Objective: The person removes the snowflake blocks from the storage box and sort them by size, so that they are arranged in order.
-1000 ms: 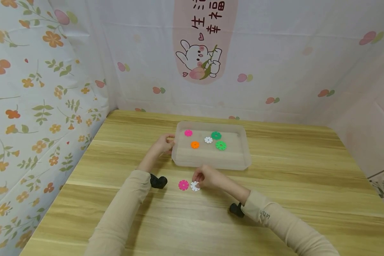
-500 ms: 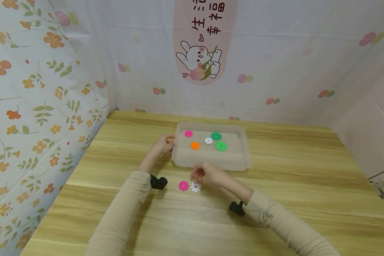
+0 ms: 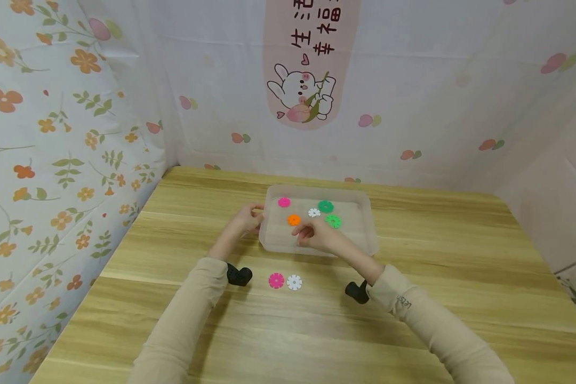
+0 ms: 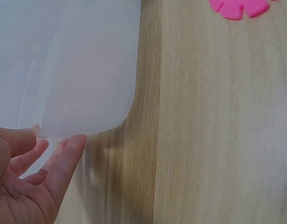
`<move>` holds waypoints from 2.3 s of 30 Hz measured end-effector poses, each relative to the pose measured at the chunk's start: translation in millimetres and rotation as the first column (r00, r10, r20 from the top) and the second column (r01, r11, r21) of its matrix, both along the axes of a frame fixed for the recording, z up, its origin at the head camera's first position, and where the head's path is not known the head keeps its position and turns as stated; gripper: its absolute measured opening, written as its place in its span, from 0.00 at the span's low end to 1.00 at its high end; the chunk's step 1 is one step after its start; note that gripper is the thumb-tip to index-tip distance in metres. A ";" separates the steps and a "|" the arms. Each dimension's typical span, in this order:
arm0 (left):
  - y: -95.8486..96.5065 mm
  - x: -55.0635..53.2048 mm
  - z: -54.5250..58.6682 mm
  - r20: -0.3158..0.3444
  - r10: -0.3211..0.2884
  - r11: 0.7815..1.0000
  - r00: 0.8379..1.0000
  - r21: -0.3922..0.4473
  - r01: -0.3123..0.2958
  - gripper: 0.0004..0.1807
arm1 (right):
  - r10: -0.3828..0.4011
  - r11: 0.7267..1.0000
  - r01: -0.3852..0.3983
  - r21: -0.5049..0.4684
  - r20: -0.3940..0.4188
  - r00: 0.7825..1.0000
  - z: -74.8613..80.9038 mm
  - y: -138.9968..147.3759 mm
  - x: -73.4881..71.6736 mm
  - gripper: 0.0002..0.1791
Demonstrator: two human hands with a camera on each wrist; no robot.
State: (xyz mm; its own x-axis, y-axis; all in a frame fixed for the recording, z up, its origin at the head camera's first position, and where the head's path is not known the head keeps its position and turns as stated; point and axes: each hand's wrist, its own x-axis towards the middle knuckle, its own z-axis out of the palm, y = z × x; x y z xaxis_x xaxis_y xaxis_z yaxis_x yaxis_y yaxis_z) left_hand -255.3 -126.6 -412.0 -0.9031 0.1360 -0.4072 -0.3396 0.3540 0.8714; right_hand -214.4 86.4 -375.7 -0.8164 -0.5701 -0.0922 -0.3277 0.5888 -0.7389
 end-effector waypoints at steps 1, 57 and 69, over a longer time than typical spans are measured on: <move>-0.4 -0.2 -0.5 -0.003 0.000 1.000 1.000 -0.001 0.000 0.22 | -0.010 1.000 0.010 -0.005 0.000 1.000 1.3 0.3 -4.1 0.09; 4.9 4.8 -5.0 -0.052 0.058 0.998 0.997 -0.010 -0.058 0.20 | -0.102 0.938 0.078 0.339 0.054 0.993 -40.9 29.6 -121.6 0.13; 2.6 3.4 -3.6 -0.047 0.027 0.999 0.999 -0.032 -0.029 0.21 | -0.019 0.974 0.006 0.225 0.056 0.998 -5.8 35.5 -84.8 0.09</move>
